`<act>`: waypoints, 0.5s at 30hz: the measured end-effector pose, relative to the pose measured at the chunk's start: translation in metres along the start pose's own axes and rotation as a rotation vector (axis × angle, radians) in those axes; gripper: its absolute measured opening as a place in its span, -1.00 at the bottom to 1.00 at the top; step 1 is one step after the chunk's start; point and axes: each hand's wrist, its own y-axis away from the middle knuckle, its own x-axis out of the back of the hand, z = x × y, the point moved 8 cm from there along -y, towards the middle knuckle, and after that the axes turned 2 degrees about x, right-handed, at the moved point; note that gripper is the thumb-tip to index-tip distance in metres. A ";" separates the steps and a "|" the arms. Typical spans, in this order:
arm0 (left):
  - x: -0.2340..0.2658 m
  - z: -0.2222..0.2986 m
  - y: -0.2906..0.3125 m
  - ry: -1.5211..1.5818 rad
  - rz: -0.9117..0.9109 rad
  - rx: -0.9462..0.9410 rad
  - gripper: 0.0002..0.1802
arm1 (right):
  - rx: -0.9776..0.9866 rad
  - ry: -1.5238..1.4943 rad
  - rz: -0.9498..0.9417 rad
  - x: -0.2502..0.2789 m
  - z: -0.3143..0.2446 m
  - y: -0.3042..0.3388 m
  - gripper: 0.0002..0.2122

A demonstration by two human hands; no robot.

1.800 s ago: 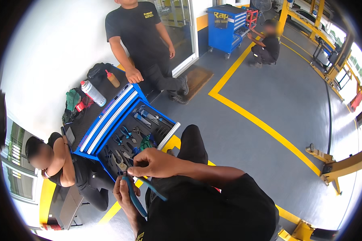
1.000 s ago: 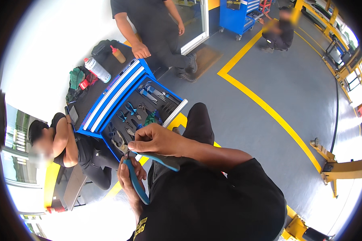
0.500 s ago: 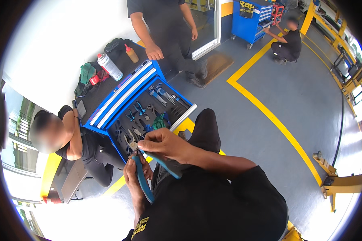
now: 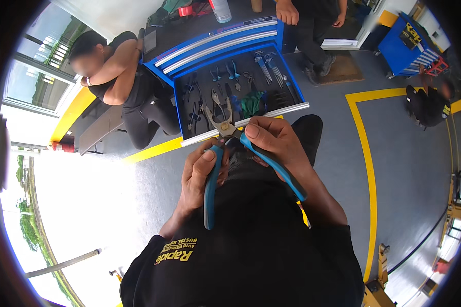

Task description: The person holds a pair of pliers and repeatedly applies oil from a squeeze bottle to the pivot joint, then opens and closes the pliers to work the lubricant in. The person continues this cycle of oiling and operating the pliers throughout the clip.

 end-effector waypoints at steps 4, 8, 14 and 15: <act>0.003 0.004 -0.002 -0.093 0.055 -0.021 -0.45 | -0.012 0.045 -0.045 -0.008 0.003 0.002 -0.69; 0.006 0.007 -0.007 -0.169 -0.038 -0.092 -0.42 | 0.121 0.163 0.016 0.011 0.001 -0.005 -0.61; 0.002 0.012 -0.005 -0.188 -0.042 -0.154 -0.43 | 0.143 0.120 -0.053 0.001 -0.003 -0.005 -0.57; 0.003 0.012 -0.004 -0.194 -0.028 -0.144 -0.43 | 0.108 0.112 -0.079 -0.006 0.000 -0.003 -0.61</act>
